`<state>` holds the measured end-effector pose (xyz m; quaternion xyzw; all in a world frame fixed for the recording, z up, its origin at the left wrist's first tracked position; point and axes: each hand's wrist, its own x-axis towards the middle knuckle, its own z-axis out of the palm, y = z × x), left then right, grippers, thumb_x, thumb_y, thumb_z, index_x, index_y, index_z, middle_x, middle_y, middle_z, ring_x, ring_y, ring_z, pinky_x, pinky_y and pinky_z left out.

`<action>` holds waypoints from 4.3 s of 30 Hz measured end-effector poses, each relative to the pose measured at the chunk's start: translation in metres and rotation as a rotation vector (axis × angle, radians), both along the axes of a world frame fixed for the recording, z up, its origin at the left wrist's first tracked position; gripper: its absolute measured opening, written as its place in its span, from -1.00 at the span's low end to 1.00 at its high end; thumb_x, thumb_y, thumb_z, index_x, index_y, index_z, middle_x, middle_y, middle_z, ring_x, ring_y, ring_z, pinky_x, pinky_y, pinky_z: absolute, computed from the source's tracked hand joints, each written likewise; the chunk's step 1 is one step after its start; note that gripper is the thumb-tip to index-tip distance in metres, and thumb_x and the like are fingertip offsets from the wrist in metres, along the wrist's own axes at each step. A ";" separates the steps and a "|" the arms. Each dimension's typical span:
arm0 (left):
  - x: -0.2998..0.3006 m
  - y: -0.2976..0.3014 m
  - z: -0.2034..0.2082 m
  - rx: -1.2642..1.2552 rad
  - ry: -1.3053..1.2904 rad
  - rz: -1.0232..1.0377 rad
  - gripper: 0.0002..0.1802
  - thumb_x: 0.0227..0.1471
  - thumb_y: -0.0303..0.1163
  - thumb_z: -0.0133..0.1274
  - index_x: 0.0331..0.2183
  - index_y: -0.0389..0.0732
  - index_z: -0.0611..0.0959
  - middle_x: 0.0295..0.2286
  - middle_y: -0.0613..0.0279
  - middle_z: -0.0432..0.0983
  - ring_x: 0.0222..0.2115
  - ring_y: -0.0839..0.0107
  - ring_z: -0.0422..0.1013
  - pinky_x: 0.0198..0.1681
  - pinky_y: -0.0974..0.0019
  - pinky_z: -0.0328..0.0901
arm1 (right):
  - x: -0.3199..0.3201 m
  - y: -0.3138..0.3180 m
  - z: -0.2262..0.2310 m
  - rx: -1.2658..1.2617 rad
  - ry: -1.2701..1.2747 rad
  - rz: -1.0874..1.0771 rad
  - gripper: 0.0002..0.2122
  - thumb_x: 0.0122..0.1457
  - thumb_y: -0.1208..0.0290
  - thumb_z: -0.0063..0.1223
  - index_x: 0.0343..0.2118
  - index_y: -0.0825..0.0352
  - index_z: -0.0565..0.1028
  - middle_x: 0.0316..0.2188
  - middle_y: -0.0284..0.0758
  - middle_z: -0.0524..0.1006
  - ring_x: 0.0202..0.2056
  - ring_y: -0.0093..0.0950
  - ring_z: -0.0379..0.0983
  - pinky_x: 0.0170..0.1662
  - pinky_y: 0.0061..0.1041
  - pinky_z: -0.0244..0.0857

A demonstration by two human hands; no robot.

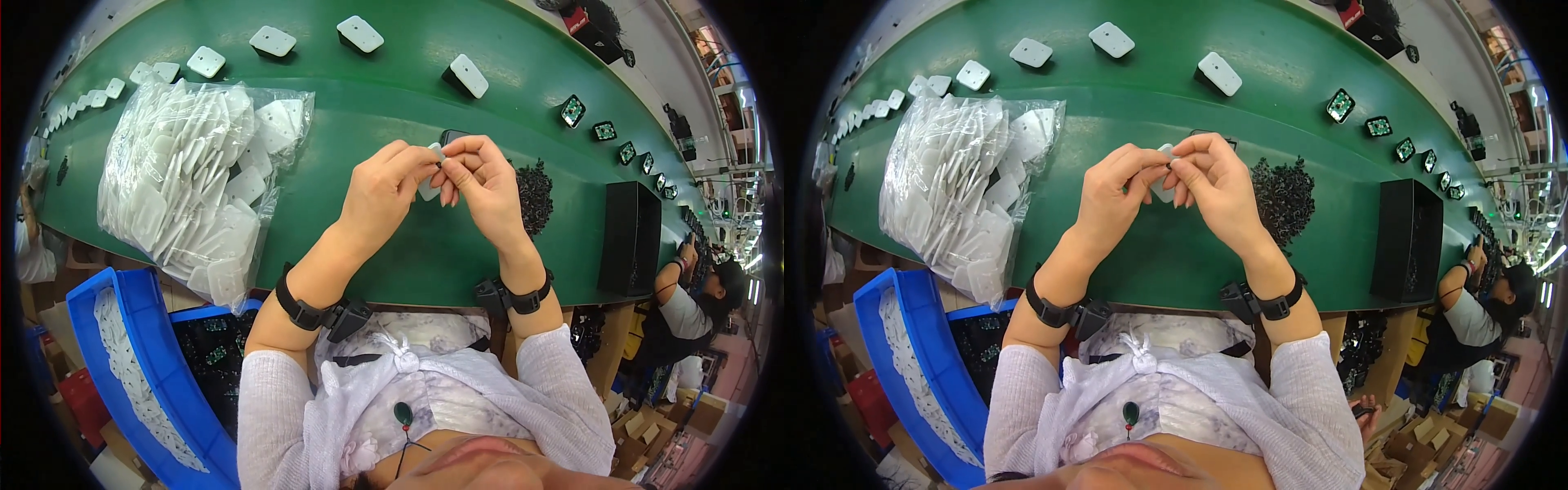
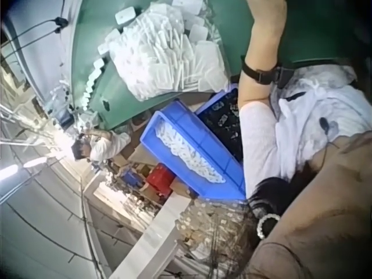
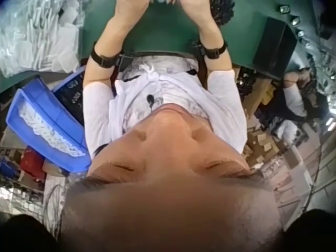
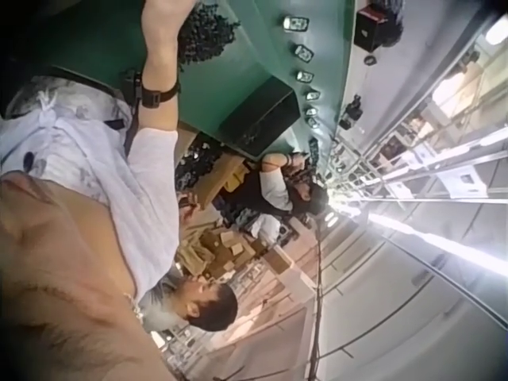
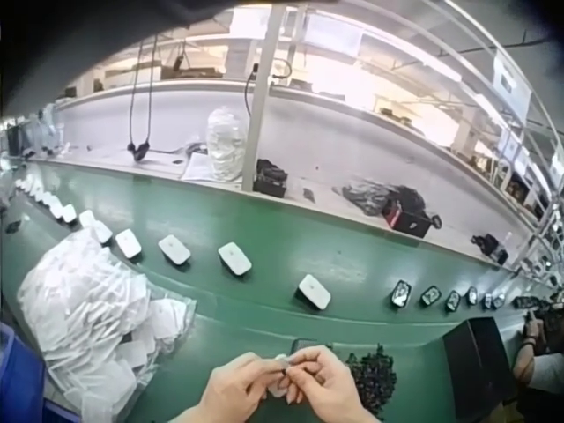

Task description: The person picks up a white plastic cover and a black screw, inserts the screw into the cover, and places the assembly onto a black electronic component. They then press the cover onto the component by hand and set the completed unit onto the green workbench.

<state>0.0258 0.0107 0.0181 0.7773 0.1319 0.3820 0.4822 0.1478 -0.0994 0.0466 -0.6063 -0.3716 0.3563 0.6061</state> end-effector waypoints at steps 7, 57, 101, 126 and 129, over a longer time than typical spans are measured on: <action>-0.001 -0.001 0.005 -0.064 0.033 -0.033 -0.90 0.01 -0.60 0.07 -0.35 -0.26 0.60 -0.53 0.18 0.44 -0.66 0.40 0.41 -0.62 0.39 0.29 | -0.004 -0.002 0.005 -0.014 -0.008 -0.033 -0.87 0.22 0.51 0.02 -0.22 0.41 0.39 -0.47 -0.31 0.54 -0.52 -0.63 0.43 -0.46 -0.70 0.27; -0.010 -0.005 0.010 -0.618 0.006 -0.400 -0.90 0.15 -0.54 -0.06 -0.33 -0.40 0.50 -0.43 0.17 0.48 -0.51 0.47 0.48 -0.44 0.46 0.39 | -0.012 -0.022 0.014 -0.171 -0.481 -0.145 -0.74 0.07 0.42 0.24 -0.51 0.31 0.31 -0.59 -0.52 0.27 -0.54 -0.76 0.13 -0.52 -0.69 0.04; -0.093 -0.025 -0.027 0.337 0.276 0.090 -0.49 -0.05 -0.69 -0.19 -0.02 -0.23 0.53 0.00 0.12 0.43 0.04 0.14 0.34 0.14 0.12 0.19 | -0.016 -0.018 0.004 -0.062 -1.091 0.427 -0.58 -0.06 0.57 0.18 -0.06 0.30 0.45 -0.15 -0.25 0.48 -0.12 -0.25 0.40 -0.08 -0.34 0.33; -0.058 -0.034 -0.011 -0.765 0.118 -0.051 -0.74 0.08 -0.37 0.14 -0.28 -0.37 0.50 -0.46 0.18 0.54 -0.51 0.54 0.48 -0.50 0.51 0.32 | -0.013 -0.016 0.001 -0.133 -0.100 0.296 -0.46 0.19 0.33 0.10 0.19 0.36 0.21 -0.02 -0.28 0.41 -0.01 -0.52 0.34 0.04 -0.54 0.24; -0.052 -0.041 -0.011 -0.846 0.072 -0.092 -0.72 0.09 -0.34 0.13 -0.28 -0.38 0.50 -0.44 0.18 0.54 -0.50 0.54 0.48 -0.48 0.51 0.33 | -0.019 -0.017 0.003 -0.169 -0.142 0.220 -0.50 0.18 0.39 0.11 0.16 0.36 0.26 -0.03 -0.30 0.42 -0.02 -0.52 0.35 0.05 -0.54 0.23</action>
